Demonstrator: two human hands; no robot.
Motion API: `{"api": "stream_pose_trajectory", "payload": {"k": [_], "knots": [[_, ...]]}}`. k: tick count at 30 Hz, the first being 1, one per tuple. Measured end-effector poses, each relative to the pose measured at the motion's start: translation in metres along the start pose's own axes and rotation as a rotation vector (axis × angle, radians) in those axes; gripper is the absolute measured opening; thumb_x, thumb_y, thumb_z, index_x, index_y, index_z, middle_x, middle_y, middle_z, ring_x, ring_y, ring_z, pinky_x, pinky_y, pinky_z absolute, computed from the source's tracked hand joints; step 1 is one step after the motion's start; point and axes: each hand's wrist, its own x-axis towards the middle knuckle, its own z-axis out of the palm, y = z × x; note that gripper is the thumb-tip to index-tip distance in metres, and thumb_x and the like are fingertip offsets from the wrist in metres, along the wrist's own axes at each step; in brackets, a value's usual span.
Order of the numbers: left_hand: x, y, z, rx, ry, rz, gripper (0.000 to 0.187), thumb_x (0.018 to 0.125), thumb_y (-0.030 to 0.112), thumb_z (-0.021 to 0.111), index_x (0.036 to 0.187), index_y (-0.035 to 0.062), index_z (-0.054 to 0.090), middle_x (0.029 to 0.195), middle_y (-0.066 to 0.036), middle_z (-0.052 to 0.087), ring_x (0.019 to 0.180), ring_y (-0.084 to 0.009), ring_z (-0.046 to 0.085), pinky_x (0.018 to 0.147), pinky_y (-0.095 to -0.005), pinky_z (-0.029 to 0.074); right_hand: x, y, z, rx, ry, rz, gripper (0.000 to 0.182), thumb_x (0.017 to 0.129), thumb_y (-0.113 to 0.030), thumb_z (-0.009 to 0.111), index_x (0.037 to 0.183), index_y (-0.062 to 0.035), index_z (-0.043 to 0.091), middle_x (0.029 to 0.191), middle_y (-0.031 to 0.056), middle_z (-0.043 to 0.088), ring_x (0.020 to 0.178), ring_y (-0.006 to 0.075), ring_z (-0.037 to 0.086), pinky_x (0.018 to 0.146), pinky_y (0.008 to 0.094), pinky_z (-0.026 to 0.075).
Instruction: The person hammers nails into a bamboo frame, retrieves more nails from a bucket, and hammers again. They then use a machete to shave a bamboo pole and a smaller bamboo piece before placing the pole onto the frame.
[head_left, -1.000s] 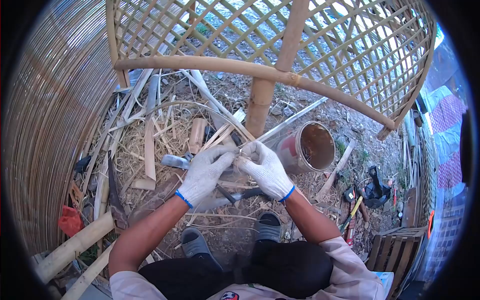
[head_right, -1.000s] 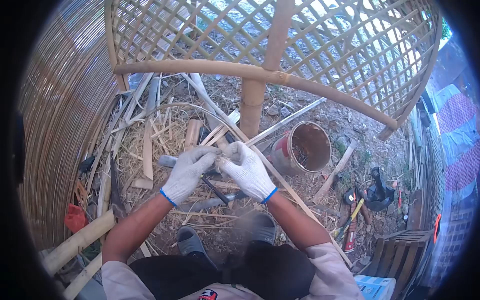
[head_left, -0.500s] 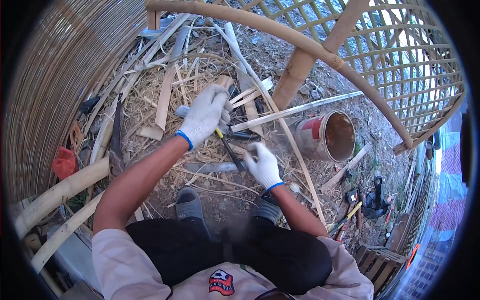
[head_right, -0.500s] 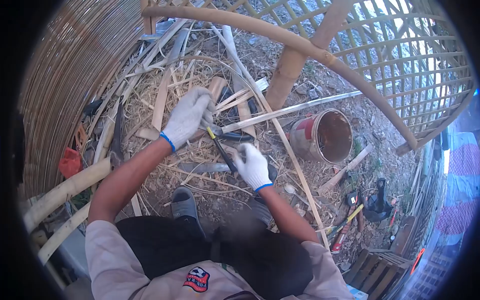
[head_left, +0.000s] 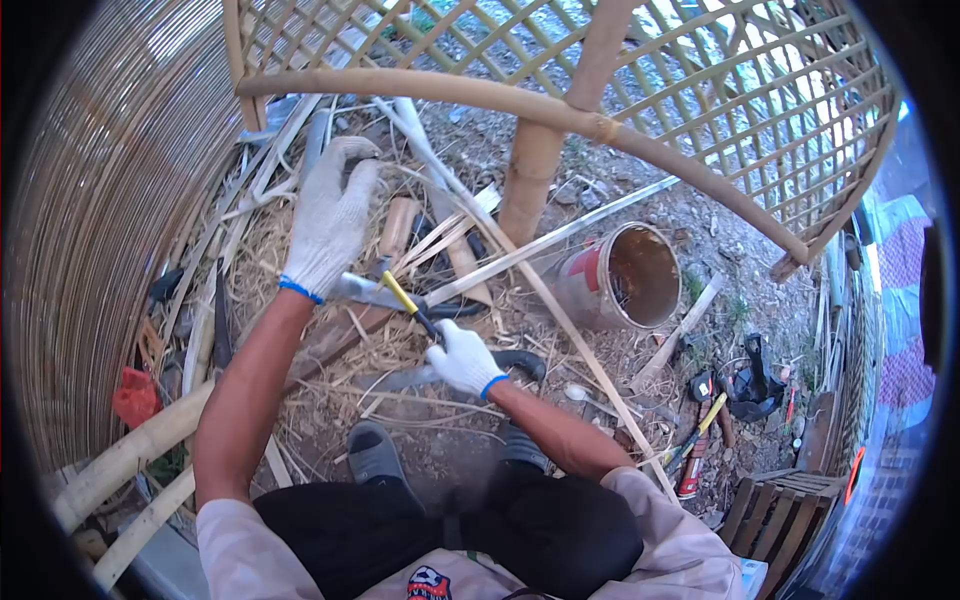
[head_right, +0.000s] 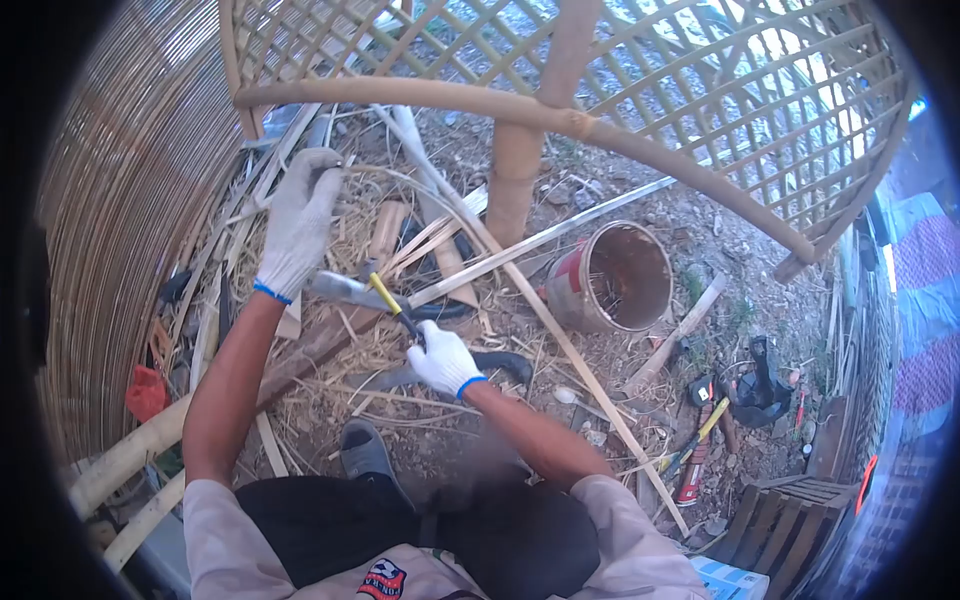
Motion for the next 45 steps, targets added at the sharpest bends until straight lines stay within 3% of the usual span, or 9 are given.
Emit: {"api": "stream_pose_trajectory", "payload": {"k": [2,6,13,21,29,34,37,42,45], "knots": [[0.014,0.023,0.007,-0.154,0.039,0.016,0.019,0.105,0.011,0.054,0.119,0.0006,0.061,0.103,-0.007,0.066,0.087,-0.0133,0.064,0.080,-0.0300,0.055,-0.021,-0.002,-0.010,0.162,0.102,-0.060,0.043,0.090,-0.022,0.059,0.124,0.0038,0.057,0.097,0.0316,0.071,0.093,0.0501,0.069,0.085,0.0535,0.053],[0.036,0.054,0.040,-0.397,0.088,0.011,0.025,0.104,0.009,0.055,0.126,-0.0022,0.062,0.111,-0.012,0.071,0.097,-0.0146,0.069,0.088,-0.0294,0.057,-0.053,-0.009,-0.038,0.353,0.309,-0.063,0.034,0.096,-0.016,0.064,0.127,0.0000,0.059,0.085,0.0127,0.069,0.077,0.0150,0.067,0.070,0.0326,0.053],[0.056,0.060,0.168,-0.517,0.175,-0.021,0.021,0.097,0.015,0.066,0.109,-0.0026,0.070,0.099,-0.014,0.072,0.090,-0.0173,0.070,0.083,-0.0341,0.055,-0.078,0.019,-0.132,0.184,0.839,-0.316,0.028,0.099,-0.006,0.054,0.126,0.0010,0.053,0.083,0.0036,0.063,0.070,0.0074,0.059,0.064,0.0238,0.049],[0.069,0.084,0.249,-0.524,0.307,-0.194,0.026,0.097,0.021,0.065,0.108,-0.0022,0.071,0.104,-0.022,0.074,0.097,-0.0354,0.072,0.090,-0.0432,0.054,-0.072,-0.015,-0.259,-0.177,0.912,-0.178,0.019,0.102,-0.008,0.056,0.118,-0.0010,0.063,0.081,0.0057,0.065,0.065,0.0100,0.059,0.062,0.0287,0.049],[0.073,0.085,0.251,-0.395,0.315,-0.186,0.026,0.096,0.023,0.066,0.102,-0.0009,0.073,0.095,-0.021,0.075,0.094,-0.0352,0.073,0.086,-0.0443,0.055,-0.023,-0.029,-0.318,-0.496,0.765,-0.357,0.021,0.104,-0.020,0.056,0.116,-0.0033,0.063,0.080,0.0171,0.069,0.075,0.0366,0.073,0.066,0.0424,0.055],[0.075,0.082,0.246,-0.403,0.280,-0.163,0.033,0.094,0.028,0.069,0.105,-0.0028,0.074,0.097,-0.019,0.077,0.091,-0.0304,0.075,0.085,-0.0408,0.056,-0.009,-0.025,-0.327,-0.564,0.815,-0.589,0.023,0.105,-0.021,0.055,0.117,-0.0039,0.063,0.080,0.0181,0.068,0.067,0.0386,0.071,0.063,0.0441,0.055],[0.075,0.083,0.246,-0.394,0.271,-0.161,0.032,0.094,0.028,0.069,0.104,-0.0019,0.074,0.096,-0.019,0.076,0.092,-0.0319,0.075,0.086,-0.0423,0.056,0.009,-0.017,-0.342,-0.875,0.689,-0.206,0.023,0.104,-0.023,0.056,0.115,-0.0038,0.063,0.079,0.0161,0.068,0.068,0.0368,0.071,0.062,0.0428,0.055],[0.074,0.081,0.247,-0.404,0.290,-0.167,0.030,0.094,0.027,0.068,0.103,-0.0010,0.074,0.096,-0.020,0.075,0.095,-0.0337,0.073,0.088,-0.0437,0.054,-0.004,-0.027,-0.333,-0.621,0.894,-0.634,0.020,0.102,-0.022,0.059,0.112,-0.0055,0.063,0.078,0.0193,0.069,0.070,0.0384,0.071,0.061,0.0425,0.055],[0.072,0.083,0.247,-0.432,0.353,-0.088,0.021,0.095,0.020,0.067,0.095,-0.0008,0.073,0.088,-0.022,0.073,0.086,-0.0375,0.073,0.082,-0.0480,0.055,0.004,-0.010,-0.349,-0.789,0.786,-0.583,0.019,0.101,-0.021,0.060,0.111,-0.0053,0.063,0.079,0.0195,0.069,0.070,0.0391,0.071,0.061,0.0438,0.055]]}}
